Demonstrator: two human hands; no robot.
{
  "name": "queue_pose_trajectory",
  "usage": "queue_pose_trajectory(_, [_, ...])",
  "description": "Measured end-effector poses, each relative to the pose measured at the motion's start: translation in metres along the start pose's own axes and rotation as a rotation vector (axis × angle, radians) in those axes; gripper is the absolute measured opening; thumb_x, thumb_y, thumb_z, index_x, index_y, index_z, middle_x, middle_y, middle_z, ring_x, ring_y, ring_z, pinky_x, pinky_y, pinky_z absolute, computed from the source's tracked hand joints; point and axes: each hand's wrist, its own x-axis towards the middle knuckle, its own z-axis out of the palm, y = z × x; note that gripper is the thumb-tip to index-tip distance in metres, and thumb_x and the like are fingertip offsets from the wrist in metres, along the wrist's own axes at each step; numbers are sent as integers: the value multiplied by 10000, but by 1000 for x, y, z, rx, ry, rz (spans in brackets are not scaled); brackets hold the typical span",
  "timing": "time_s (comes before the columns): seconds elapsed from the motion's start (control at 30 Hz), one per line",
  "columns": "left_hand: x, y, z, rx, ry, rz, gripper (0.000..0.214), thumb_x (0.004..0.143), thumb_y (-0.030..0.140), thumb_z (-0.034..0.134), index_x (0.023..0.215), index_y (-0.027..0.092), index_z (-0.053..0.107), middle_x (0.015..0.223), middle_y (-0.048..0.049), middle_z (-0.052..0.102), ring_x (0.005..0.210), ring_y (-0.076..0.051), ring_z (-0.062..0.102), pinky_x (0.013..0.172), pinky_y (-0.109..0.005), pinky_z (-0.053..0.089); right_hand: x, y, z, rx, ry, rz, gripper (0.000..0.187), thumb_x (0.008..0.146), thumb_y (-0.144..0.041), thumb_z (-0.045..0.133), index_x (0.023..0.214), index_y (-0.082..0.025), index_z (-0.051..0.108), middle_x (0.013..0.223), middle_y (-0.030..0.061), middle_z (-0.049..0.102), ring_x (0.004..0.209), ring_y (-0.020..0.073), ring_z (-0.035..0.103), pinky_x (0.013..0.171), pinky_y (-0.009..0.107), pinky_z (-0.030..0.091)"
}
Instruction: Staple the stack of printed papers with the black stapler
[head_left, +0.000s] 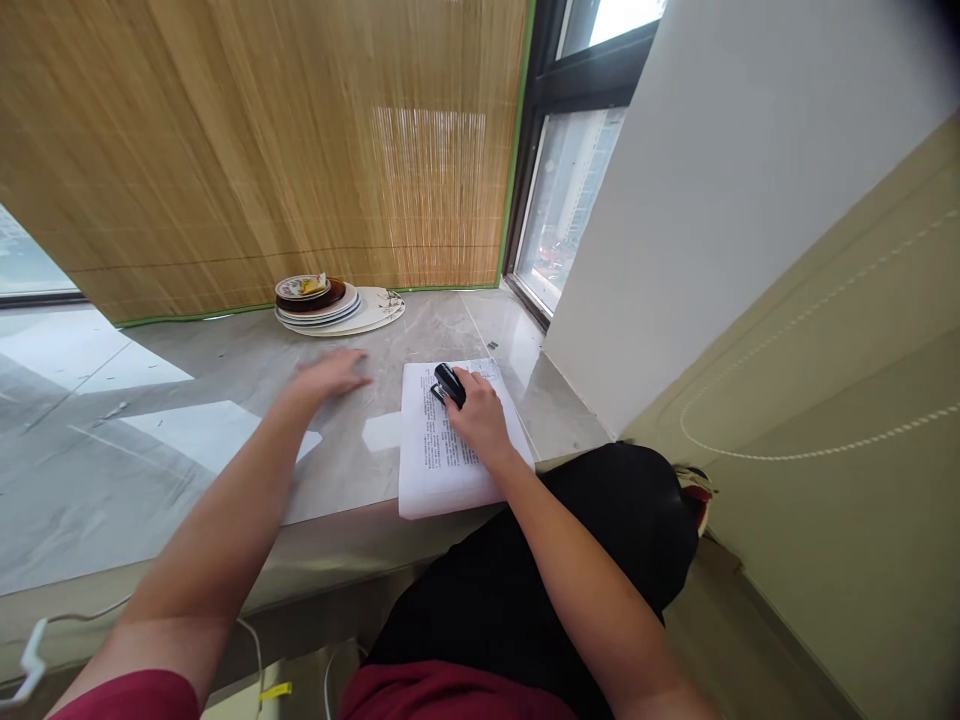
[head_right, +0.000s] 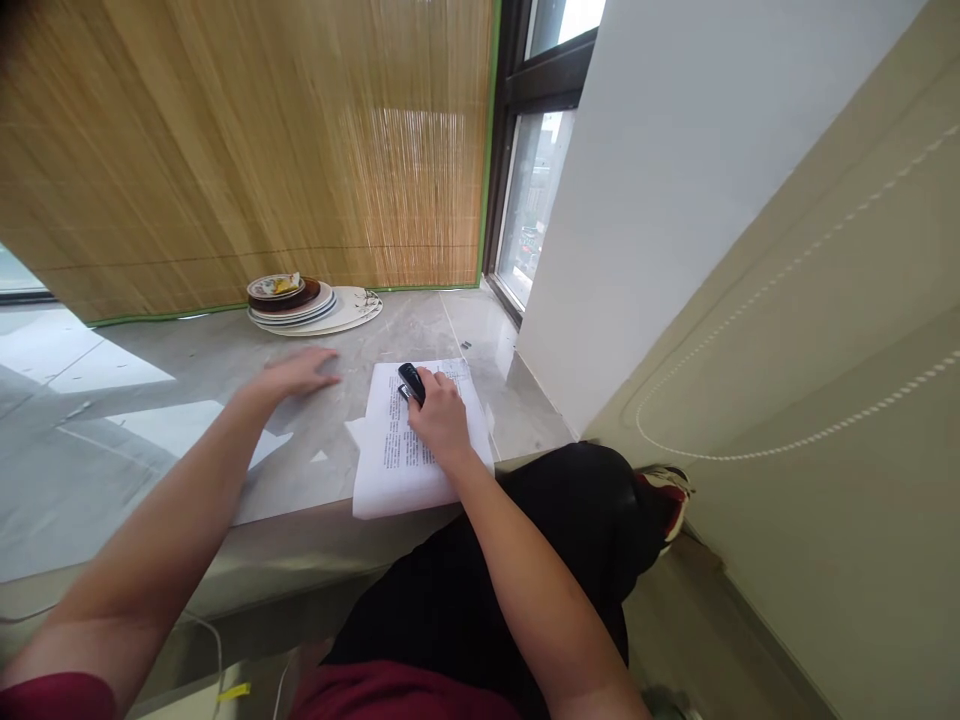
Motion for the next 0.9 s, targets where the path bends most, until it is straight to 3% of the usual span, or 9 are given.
queue_pose_trajectory(0.03, [1,-12,-7,3,36,-246,587,887,552,714,1348,190,694,1525,-253,602,1451,-622,422,1021,-893,309,0,0,0,0,-2,3,473,958,-211,629,1427,-267,616,1237,110,702,1150,298,660,982,421,550])
queue_pose_trajectory(0.07, [0,-21,-14,6,122,-378,546,920,535,671,1305,151,707,1428,-260,654,1431,-625,428,1005,-886,313,0,-1,-1,-1,-5,7,477,959,-212,629,1433,-262,615,1243,113,701,1157,299,659,987,422,550])
queue_pose_trajectory(0.13, [-5,-23,-23,0,271,-461,471,983,460,584,1286,119,702,1261,-249,711,1360,-562,510,1008,-803,381,0,-2,-1,-4,-14,16,481,965,-212,626,1444,-252,611,1254,119,698,1170,300,658,1003,423,546])
queue_pose_trajectory(0.23, [-12,4,-22,-18,390,-281,407,1040,313,456,1352,149,660,1151,-212,745,1172,-417,660,969,-583,503,0,-1,-2,-4,-26,13,484,974,-213,619,1457,-237,607,1271,127,693,1186,295,654,1034,422,535])
queue_pose_trajectory(0.4, [-8,49,1,21,299,-59,342,1040,250,437,1266,188,686,1102,-172,770,1066,-361,709,903,-441,527,2,-1,0,42,-46,-44,492,960,-206,639,1451,-218,616,1296,130,688,1200,293,648,1068,434,529])
queue_pose_trajectory(0.5, [0,42,10,33,294,-4,368,976,114,442,1230,181,701,1181,-152,759,1118,-312,701,964,-391,521,5,-5,5,98,-93,-105,482,939,-203,656,1420,-223,637,1267,111,701,1171,277,661,1075,427,531])
queue_pose_trajectory(0.63, [10,25,18,45,279,33,323,973,114,451,1097,154,746,1213,-170,741,1143,-307,682,1017,-389,512,9,1,1,99,-119,-112,503,915,-186,654,1416,-226,638,1267,104,711,1167,285,669,1083,453,531])
queue_pose_trajectory(0.8, [17,26,31,33,289,39,329,984,145,457,1112,166,758,1179,-178,713,1078,-320,693,979,-417,533,19,43,-33,104,-93,-30,508,886,-208,716,1390,-231,658,1302,106,723,1203,295,673,1119,486,503])
queue_pose_trajectory(0.9, [22,28,37,-1,300,24,330,997,170,454,1130,171,756,1169,-179,695,1068,-322,692,969,-425,538,36,72,-53,237,-145,25,458,943,-424,718,1366,-251,690,1208,79,744,1108,266,700,1038,447,546])
